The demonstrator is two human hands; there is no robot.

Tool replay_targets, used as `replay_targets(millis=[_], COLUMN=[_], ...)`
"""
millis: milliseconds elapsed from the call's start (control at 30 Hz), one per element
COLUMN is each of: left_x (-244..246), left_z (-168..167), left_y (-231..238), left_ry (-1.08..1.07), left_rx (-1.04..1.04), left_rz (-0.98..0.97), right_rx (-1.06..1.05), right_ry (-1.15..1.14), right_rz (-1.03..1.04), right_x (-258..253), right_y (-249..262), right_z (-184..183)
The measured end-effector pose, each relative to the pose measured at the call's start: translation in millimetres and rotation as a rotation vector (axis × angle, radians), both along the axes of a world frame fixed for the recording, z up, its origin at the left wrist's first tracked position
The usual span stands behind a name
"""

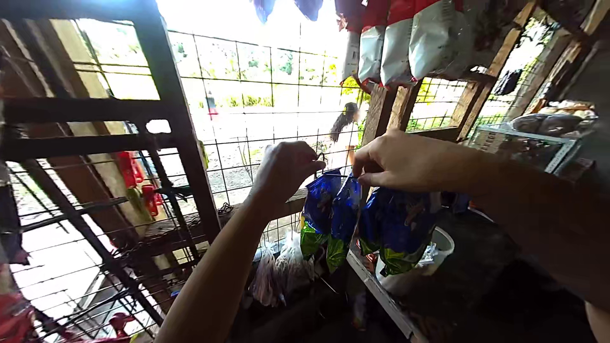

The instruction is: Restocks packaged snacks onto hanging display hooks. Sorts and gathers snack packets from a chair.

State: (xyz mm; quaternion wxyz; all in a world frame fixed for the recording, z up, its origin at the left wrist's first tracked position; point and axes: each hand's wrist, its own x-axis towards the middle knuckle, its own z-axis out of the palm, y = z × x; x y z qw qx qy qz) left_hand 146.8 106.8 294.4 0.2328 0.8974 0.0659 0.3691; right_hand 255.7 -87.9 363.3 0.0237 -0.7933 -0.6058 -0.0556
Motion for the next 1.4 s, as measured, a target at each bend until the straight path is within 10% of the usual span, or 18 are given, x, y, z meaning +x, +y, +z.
replay_targets(millis=[333, 633, 1400], left_x=[5.9, 11.6, -7.0], left_z=[-12.9, -34.0, -54.0], left_y=[-7.0, 3.7, -9.5], left_ry=[-0.241, -0.011, -0.34], left_rx=[-0.205, -0.384, -0.131], left_rz=[-0.015, 0.048, 0.064], right_rx=[-0.008, -0.14, 0.014], right_ry=[0.038, -0.091, -0.07], right_rz=[-0.025, -0.157, 0.001], right_x=[-14.1, -22.1, -26.9], right_y=[4.4, 14.1, 7.5], right_z=[-0.4, -9.9, -4.7])
